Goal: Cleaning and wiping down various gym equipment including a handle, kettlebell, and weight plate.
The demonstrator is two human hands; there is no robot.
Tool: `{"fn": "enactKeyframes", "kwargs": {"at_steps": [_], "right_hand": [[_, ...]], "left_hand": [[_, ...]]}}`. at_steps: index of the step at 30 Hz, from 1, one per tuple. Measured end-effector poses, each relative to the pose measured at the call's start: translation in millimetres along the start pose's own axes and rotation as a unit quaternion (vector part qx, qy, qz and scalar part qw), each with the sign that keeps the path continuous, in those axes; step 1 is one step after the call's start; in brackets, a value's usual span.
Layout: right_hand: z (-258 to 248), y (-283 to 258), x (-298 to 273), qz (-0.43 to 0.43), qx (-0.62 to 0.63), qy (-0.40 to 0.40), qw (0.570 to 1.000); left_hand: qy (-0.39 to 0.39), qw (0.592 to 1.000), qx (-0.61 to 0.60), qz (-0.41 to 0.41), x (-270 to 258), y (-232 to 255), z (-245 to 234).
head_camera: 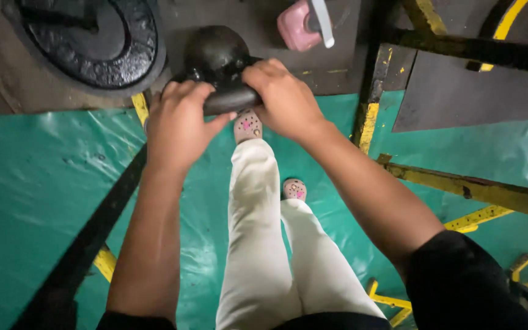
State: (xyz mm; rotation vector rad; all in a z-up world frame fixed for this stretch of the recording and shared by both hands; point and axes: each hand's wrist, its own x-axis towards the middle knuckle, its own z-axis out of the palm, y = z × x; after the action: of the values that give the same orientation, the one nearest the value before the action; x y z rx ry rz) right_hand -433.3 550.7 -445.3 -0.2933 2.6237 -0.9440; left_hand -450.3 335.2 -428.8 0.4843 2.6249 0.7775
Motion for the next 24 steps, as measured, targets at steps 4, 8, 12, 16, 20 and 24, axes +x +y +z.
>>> {"fn": "enactKeyframes", "kwargs": {"at_steps": [4,8,12,16,20,24], "right_hand": [[1.6,6.6,29.5,0.016,0.005,0.023,1.0],[1.0,16.3,47.2,0.045,-0.004,0.029,0.999],[3.7,17.8,59.7,0.009,-0.043,0.081,0.996],[5.4,7.3,64.1,0.03,-0.071,0.07,0.995],[13.8,5.3,58.9,0.035,-0.118,0.07,0.99],[21.8,6.7,47.0,0.067,-0.096,0.075,0.99]], "left_hand": [[-0.014,1.0,-0.002,0.025,32.4,-22.7,3.2],[-0.023,0.999,-0.036,0.024,56.3,-32.9,-0.5],[-0.026,0.997,-0.039,0.062,78.1,-45.4,-10.0],[-0.052,0.995,0.018,0.088,81.2,-43.3,-12.4],[-0.002,0.99,0.079,0.115,67.8,-50.7,-4.6],[0.074,0.993,0.045,0.086,46.6,-62.7,-1.6]]}}
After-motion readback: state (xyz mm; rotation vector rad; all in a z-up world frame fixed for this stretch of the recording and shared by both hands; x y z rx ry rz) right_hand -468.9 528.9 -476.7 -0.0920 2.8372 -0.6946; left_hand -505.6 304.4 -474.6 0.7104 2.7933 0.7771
